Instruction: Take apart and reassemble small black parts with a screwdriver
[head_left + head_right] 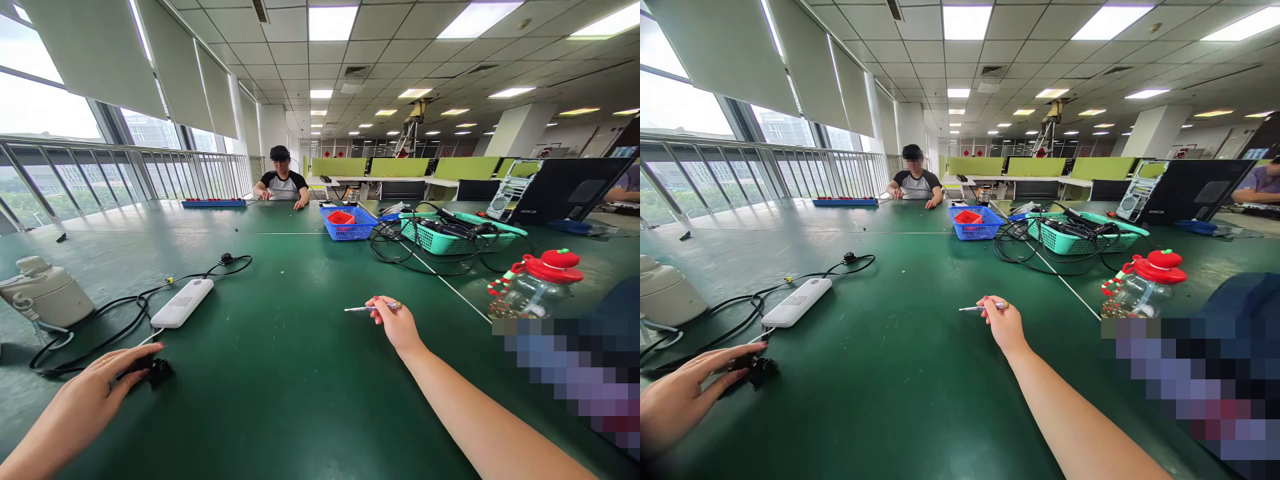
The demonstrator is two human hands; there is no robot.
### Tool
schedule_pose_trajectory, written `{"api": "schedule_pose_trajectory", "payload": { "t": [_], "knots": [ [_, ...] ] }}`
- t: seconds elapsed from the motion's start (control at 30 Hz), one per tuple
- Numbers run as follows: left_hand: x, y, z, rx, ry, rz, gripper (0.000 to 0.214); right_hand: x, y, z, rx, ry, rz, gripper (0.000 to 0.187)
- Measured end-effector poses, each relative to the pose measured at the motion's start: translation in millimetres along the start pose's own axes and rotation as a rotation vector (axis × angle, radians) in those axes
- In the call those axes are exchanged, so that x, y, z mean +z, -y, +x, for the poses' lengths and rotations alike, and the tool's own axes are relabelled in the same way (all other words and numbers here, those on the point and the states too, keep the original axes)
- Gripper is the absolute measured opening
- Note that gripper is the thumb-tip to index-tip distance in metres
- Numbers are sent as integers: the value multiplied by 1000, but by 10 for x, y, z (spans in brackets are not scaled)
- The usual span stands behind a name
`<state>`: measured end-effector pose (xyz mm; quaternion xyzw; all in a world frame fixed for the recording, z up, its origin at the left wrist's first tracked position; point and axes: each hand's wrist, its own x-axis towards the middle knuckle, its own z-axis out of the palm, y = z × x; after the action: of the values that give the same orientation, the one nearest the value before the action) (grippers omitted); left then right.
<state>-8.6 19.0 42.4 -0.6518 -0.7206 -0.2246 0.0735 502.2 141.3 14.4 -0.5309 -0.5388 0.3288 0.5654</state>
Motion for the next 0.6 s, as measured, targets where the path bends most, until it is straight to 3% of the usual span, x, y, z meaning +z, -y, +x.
{"api": "schedule_pose_trajectory", "payload": {
  "t": [0.1, 0.27, 0.4, 0.6],
  "knots": [
    [-33, 32, 28, 18, 141, -108, 29, -2, -6, 2, -5, 5, -9, 49],
    [-27, 61, 83, 12, 226, -155, 28, 2, 1, 4, -4, 11, -17, 50],
    [41, 180, 122, 86, 262, -130, 28, 1, -16, 8, 5, 17, -18, 51],
    [125, 315, 116, 220, 341, -102, 49, -7, -92, 28, -11, 35, -9, 49]
  ]
}}
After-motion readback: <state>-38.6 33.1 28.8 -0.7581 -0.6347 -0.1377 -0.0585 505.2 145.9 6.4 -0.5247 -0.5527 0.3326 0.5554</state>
